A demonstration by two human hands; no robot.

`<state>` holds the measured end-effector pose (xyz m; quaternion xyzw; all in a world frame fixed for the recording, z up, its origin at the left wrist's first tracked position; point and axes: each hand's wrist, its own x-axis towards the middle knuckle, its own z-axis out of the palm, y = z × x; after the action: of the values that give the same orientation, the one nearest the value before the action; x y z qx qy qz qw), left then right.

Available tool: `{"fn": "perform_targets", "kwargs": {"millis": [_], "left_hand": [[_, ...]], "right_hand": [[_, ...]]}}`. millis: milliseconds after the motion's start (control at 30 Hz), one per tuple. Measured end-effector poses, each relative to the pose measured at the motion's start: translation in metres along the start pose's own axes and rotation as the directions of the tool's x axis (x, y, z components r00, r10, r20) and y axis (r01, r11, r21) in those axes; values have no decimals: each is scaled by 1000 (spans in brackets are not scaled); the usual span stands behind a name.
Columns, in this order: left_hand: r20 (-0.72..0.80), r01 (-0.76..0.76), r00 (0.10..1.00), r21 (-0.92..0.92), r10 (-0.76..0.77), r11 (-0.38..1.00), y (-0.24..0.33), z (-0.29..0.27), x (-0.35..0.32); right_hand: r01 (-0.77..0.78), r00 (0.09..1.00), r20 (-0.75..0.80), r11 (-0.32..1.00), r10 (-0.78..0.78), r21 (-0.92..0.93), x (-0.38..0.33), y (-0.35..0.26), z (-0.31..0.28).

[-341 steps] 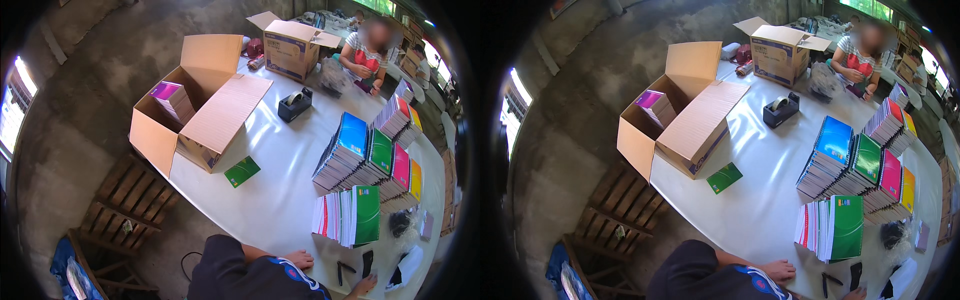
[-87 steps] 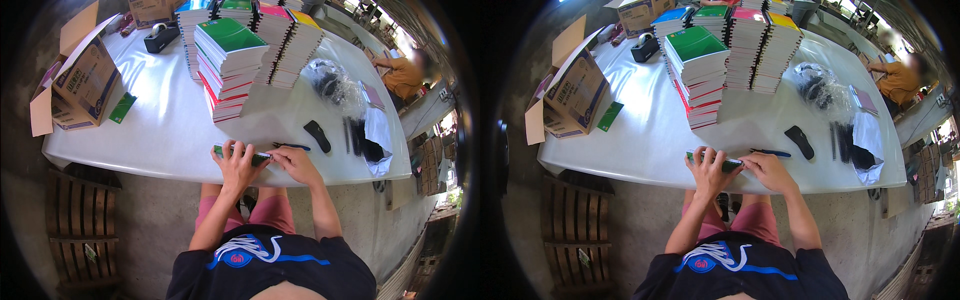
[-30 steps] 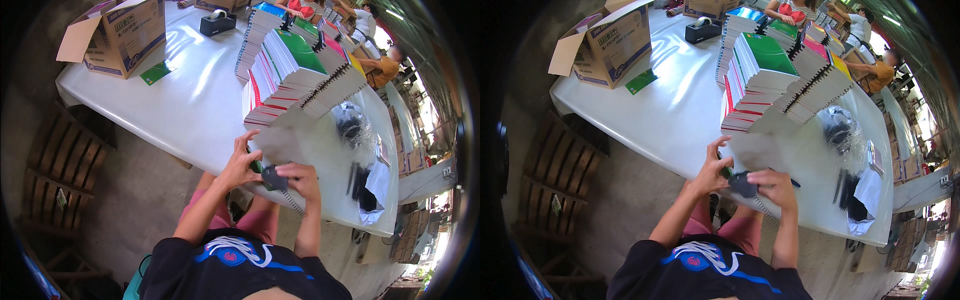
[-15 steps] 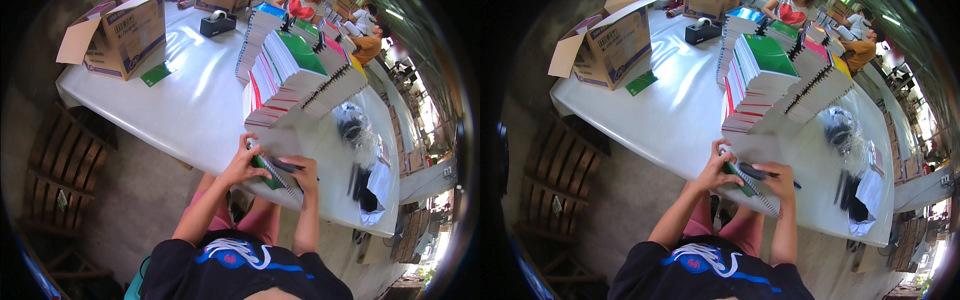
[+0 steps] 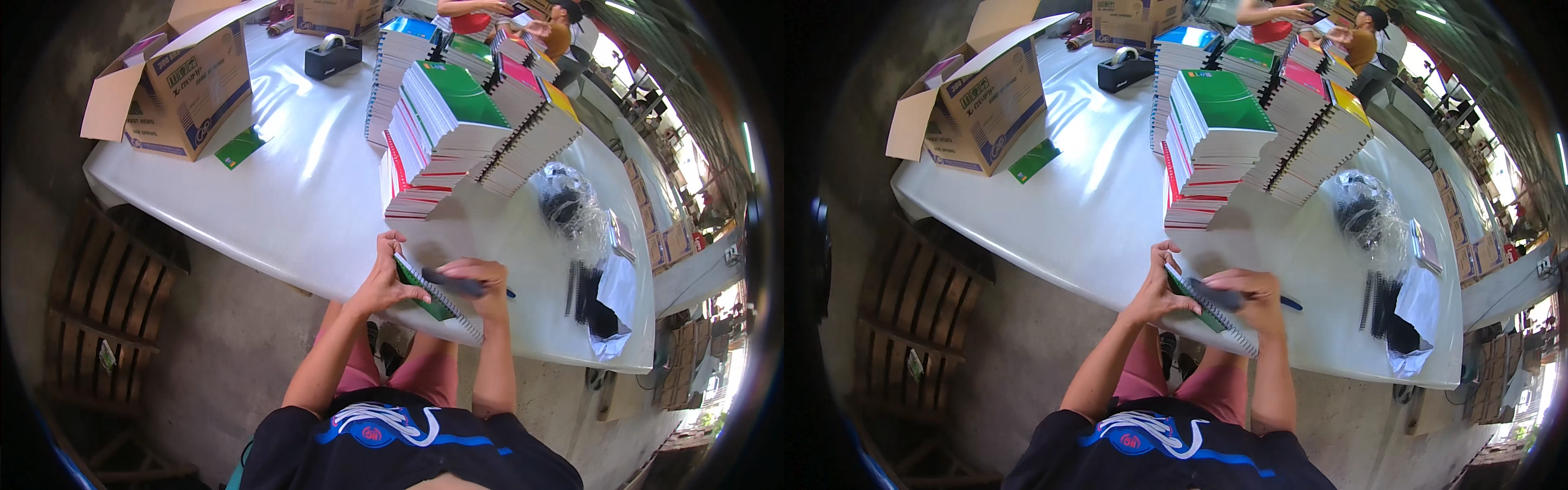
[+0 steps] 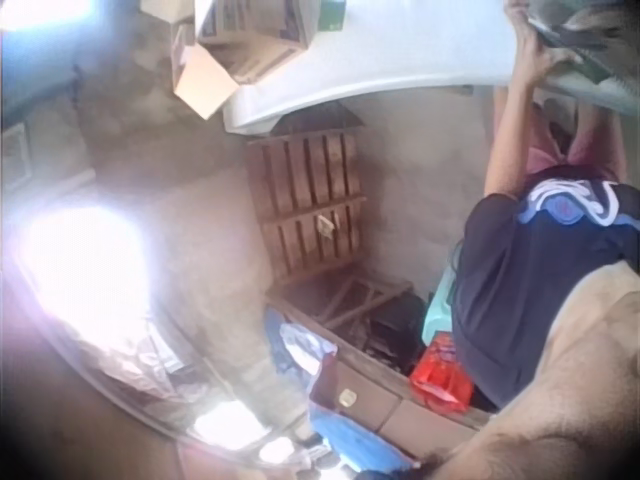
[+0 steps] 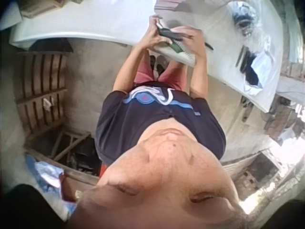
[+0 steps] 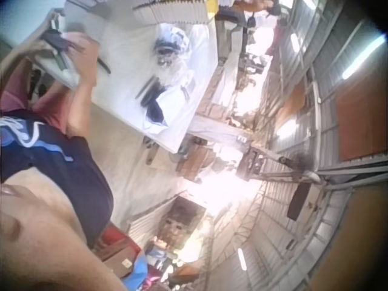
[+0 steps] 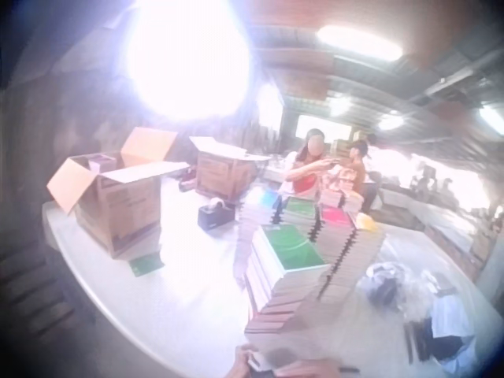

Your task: The person processes notebooks by picking one from a stack, trimming a plastic spiral binding with pliers, and then placing the notebook onto a separate pile.

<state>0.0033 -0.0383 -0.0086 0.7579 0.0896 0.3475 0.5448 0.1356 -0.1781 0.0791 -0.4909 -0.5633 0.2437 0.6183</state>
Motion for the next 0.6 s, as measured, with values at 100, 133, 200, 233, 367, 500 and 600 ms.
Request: {"fn": "perform_targets", "kwargs": {"millis": [100, 133, 200, 233, 367, 500, 600], "left_hand": [[-5, 19, 1000, -61, -20, 998, -2, 2, -2], [6, 9, 1000, -49, -9, 999, -3, 3, -1], [28, -13, 1000, -26, 13, 1000, -7, 5, -2], [19, 4, 1000, -104, -2, 995, -4, 4, -4], [22, 25, 999, -97, -23, 995, 3, 3, 0], [14, -23, 1000, -14, 23, 1000, -11, 2, -7], [-1, 81, 997, -240, -83, 967, -5, 1, -5]], "right_hand": [[-234, 968, -25, 863, 250, -447, 4, 6, 4], [-330, 939, -81, 808, 335, -489, 9, 12, 2], [-235, 972, -81, 922, 221, -307, 5, 13, 2], [-138, 989, -2, 920, 147, -366, 10, 5, 9], [-248, 965, -41, 857, 258, -452, 14, 10, 14], [-259, 954, -260, 847, 149, -464, 11, -7, -4], [-461, 883, -432, 505, 182, -730, -15, 8, -55]]}}
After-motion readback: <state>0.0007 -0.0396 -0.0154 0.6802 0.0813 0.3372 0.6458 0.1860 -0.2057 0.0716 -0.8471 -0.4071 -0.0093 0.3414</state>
